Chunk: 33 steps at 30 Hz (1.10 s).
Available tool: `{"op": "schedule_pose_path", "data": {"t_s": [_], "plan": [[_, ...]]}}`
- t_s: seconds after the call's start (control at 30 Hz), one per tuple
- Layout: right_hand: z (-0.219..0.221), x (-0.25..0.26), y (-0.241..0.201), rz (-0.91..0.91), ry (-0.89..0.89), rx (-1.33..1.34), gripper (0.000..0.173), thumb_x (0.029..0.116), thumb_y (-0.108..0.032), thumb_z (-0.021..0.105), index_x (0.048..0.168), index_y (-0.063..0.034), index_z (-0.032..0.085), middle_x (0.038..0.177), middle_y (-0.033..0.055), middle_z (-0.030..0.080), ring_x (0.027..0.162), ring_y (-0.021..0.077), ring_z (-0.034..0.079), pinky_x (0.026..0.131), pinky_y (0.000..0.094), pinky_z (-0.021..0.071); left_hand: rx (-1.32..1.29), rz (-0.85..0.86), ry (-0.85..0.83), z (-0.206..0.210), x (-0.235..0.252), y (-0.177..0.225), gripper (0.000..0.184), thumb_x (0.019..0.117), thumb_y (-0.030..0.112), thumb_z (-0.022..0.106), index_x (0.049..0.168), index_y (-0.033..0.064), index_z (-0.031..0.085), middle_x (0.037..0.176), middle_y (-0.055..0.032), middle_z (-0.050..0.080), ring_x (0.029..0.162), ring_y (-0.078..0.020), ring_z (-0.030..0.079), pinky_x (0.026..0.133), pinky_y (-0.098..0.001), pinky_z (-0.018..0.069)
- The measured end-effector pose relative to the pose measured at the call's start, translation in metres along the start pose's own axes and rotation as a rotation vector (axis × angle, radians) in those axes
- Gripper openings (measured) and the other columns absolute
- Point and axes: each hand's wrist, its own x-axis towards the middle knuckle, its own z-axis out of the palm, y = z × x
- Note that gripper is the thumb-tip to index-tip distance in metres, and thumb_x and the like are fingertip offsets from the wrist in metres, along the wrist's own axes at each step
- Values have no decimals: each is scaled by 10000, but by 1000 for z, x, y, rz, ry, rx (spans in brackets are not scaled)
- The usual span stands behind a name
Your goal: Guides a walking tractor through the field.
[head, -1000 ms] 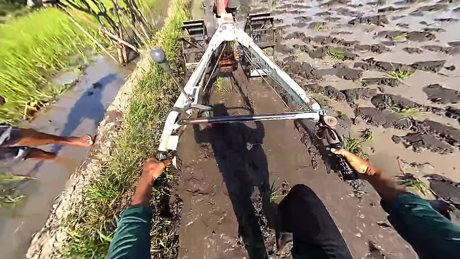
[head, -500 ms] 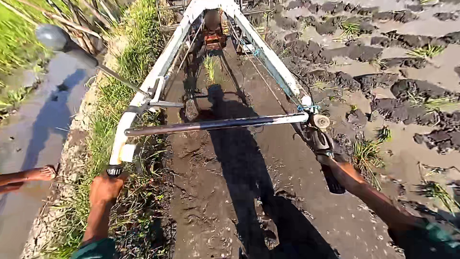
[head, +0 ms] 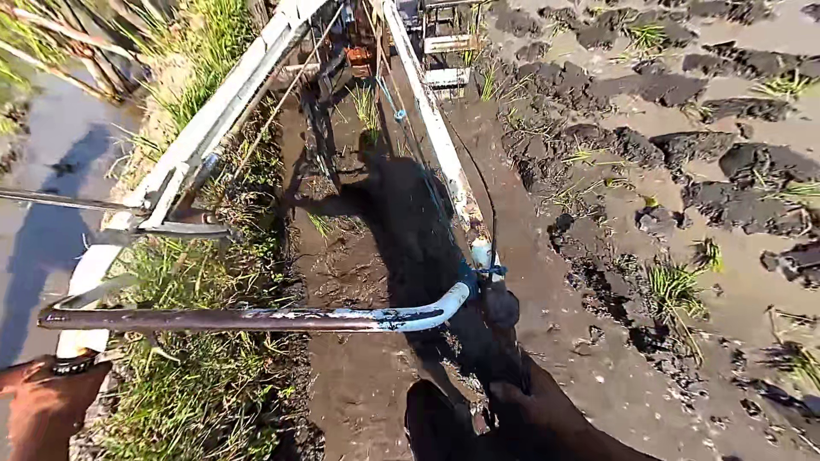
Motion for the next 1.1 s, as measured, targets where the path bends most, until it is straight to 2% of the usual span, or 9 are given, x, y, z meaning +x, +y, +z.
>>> {"op": "schedule_pose_path", "data": {"t_s": [0.2,0.3,0.37,0.43,0.5,0.63,0.77,0.97,1.1], "plan": [[58,19,-45,51,-69,-51,920,774,-516,742,1442,44,447,1086,215,690,1007,324,683,908,544,534,-20,-44,-35,-18,67,12,543,996,217,621,1408,-118,506,1393,-361,546,1324,-476,532,1116,-612,395],[80,28,-61,81,-33,21,752,819,-336,751,1400,61,485,1090,178,687,995,252,679,921,479,541,-77,36,-196,-15,111,-5,473,1027,181,569,1383,-126,519,1383,-333,557,1270,-403,568,1083,-541,429],[77,44,-42,28,173,156,594,797,-215,695,1311,31,529,1045,52,678,906,79,664,831,317,570,-302,226,-331,-17,113,-2,479,988,185,623,1382,-61,508,1279,-176,610,1098,-195,634,942,-387,542],[38,64,-33,-10,369,174,641,796,-238,639,1367,25,514,1165,65,680,963,81,675,838,316,580,-592,392,-526,-17,102,18,488,924,181,647,1357,31,477,1200,18,618,1080,-57,643,922,-302,570],[0,76,-41,-4,570,67,537,850,-267,593,1291,31,521,898,43,661,684,90,662,631,310,588,-835,387,-728,-12,89,44,424,835,184,694,1241,167,570,1138,113,713,1082,-51,681,956,-293,572],[-83,103,-77,-55,733,-286,641,931,-393,568,1349,87,498,999,234,630,733,250,617,715,502,539,-1021,248,-856,4,60,111,561,720,224,720,1239,103,541,1070,44,722,1006,-122,708,857,-375,617],[-130,148,-106,-21,819,-367,622,970,-515,636,1262,32,592,981,336,643,842,491,636,791,720,467,-957,194,-803,0,59,175,405,819,171,603,1208,80,532,910,33,692,793,-83,696,692,-299,611],[-168,218,-157,-72,811,-438,676,976,-596,570,1248,22,617,1016,376,643,911,569,638,828,773,440,-855,194,-715,-7,91,259,177,1033,150,516,1171,45,554,841,-13,657,703,-98,653,631,-280,571],[-202,266,-183,-90,842,-481,707,964,-626,572,1241,22,620,1066,397,631,991,608,612,839,798,418,-836,170,-657,-3,104,319,203,1051,192,514,1162,35,579,881,-52,670,740,-158,671,657,-354,586]]}}
